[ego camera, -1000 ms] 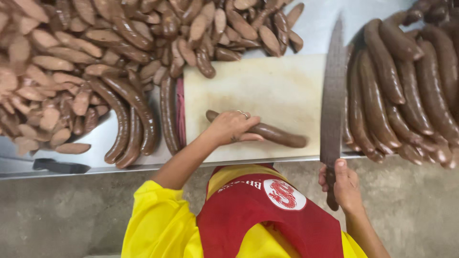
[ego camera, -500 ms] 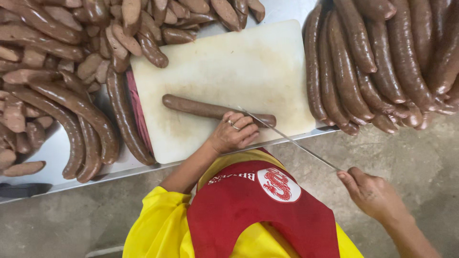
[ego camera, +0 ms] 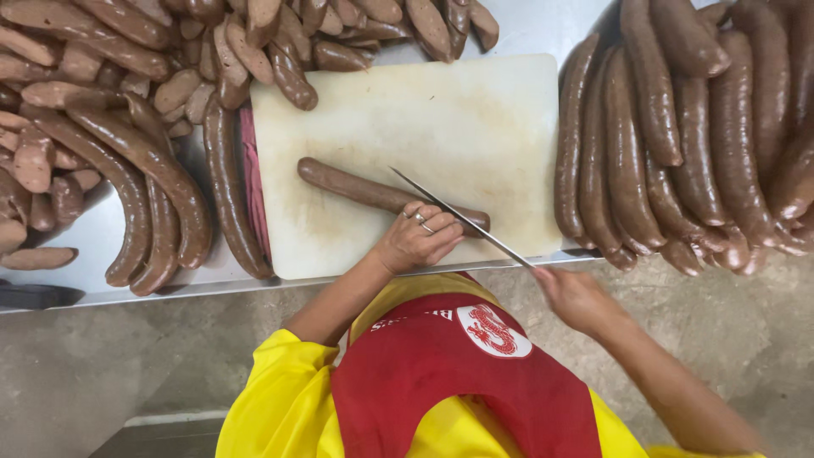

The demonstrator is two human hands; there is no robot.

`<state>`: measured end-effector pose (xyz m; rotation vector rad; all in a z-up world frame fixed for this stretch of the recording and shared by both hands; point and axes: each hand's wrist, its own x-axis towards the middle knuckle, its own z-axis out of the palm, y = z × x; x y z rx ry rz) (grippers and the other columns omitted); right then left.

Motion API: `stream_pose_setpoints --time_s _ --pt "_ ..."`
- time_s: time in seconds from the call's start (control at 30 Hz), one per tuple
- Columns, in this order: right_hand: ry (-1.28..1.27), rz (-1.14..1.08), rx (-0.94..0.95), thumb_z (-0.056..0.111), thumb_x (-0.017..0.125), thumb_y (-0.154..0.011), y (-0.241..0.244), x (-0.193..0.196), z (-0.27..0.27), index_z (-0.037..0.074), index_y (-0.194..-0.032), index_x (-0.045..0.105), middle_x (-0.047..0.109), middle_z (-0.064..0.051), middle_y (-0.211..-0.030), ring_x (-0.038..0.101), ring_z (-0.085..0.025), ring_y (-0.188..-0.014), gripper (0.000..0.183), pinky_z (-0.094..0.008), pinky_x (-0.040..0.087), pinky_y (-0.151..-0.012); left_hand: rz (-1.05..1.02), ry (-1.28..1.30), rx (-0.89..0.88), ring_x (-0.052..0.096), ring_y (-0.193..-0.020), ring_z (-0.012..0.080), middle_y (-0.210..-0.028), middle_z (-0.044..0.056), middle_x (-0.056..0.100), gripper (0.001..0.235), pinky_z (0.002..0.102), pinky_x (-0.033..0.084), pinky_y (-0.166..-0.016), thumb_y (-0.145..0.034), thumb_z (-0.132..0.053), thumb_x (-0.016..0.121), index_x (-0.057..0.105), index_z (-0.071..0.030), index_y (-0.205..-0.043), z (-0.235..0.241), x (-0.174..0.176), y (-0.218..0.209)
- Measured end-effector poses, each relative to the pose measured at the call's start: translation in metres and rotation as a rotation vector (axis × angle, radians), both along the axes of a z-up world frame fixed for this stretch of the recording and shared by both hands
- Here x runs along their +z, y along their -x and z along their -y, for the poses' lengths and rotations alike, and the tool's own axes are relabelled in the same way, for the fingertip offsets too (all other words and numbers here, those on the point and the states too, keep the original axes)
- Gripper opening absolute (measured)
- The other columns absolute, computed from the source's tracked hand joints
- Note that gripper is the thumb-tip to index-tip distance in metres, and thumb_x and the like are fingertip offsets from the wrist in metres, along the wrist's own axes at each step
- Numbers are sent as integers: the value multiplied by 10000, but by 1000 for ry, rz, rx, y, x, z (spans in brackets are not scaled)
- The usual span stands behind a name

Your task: The person slices sausages into small pieces using a large knife on a cutting board, moving the sliced pieces to a pile on the left.

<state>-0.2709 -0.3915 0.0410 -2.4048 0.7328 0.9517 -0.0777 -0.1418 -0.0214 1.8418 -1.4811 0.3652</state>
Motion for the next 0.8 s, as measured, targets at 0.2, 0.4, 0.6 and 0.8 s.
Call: stream_pose_setpoints --time_s 0.2,0.4,0.6,0.8 --pt "-2 96 -14 518 409 -1024 21 -5 -2 86 -1095 698 721 -284 -942 662 -500 -987 525 -572 508 -887 -40 -21 34 591 -978 197 -1037 3 627 196 376 427 -875 -877 -236 832 710 -150 -1004 -13 2 -6" --pt "-29 64 -93 540 385 -1032 26 2 -11 67 -1078 702 723 -282 -936 674 -493 -974 571 -569 514 -879 -99 -29 45 594 -1008 221 -1036 11 616 225 392 432 -854 -879 -263 847 707 -143 -1007 -24 3 -18" --pt "49 -58 -50 559 363 -992 19 71 -16 140 -1176 683 760 -240 -893 729 -440 -968 558 -538 539 -903 -77 -26 28 589 -1017 215 -1040 17 615 242 390 422 -874 -867 -252 856 701 -138 -1013 -24 2 -20" --pt "195 -287 -73 557 446 -973 73 127 -9 137 -1130 671 763 -218 -713 781 -419 -773 501 -512 608 -768 -93 -32 29 585 -1026 210 -1054 8 619 263 387 411 -893 -844 -237 859 696 -142 -1027 -26 -4 -20"
